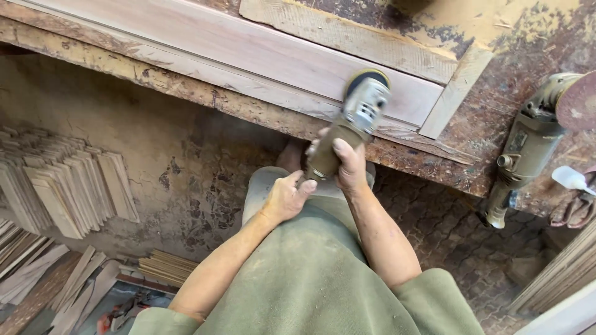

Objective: The recorder applies wood filler to gaps in wooden planks and then sands them smooth using a power sander.

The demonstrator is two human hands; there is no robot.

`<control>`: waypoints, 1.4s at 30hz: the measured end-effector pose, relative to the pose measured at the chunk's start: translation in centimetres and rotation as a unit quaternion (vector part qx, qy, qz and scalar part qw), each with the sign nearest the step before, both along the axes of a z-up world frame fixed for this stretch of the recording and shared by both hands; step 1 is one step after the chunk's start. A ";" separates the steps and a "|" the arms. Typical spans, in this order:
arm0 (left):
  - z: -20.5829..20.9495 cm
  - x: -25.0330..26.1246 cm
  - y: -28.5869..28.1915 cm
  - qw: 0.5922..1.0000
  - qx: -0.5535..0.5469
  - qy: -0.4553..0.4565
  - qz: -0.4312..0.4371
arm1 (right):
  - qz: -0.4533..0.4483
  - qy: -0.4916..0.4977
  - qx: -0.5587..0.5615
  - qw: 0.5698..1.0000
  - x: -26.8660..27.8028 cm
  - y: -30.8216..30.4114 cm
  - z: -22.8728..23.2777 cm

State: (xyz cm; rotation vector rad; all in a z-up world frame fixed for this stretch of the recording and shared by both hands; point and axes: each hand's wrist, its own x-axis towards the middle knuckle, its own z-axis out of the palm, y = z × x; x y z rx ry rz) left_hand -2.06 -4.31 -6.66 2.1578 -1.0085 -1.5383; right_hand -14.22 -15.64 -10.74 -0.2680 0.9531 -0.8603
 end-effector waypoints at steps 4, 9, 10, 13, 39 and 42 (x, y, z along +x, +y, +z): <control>0.7 1.0 0.2 0.997 -0.008 0.004 0.075 | 0.077 0.047 -0.032 0.995 4.6 -2.1 1.7; 0.5 1.0 0.1 0.999 -0.019 0.011 0.031 | 0.041 0.027 -0.045 0.998 3.1 -1.6 2.2; 0.7 0.2 -0.2 0.999 -0.017 0.013 0.034 | 0.044 0.029 -0.043 0.998 1.8 -1.4 3.1; 1.3 -0.4 -0.9 0.999 0.014 0.024 0.016 | 0.050 0.061 -0.001 0.997 -0.2 -0.9 3.4; 2.2 -3.0 -6.3 0.986 0.084 0.103 -0.097 | -0.010 0.091 -0.036 0.995 -7.2 -3.1 1.2; 3.6 -0.1 -6.2 0.992 0.095 0.085 -0.016 | 0.009 0.058 -0.040 0.998 -1.3 -4.1 2.7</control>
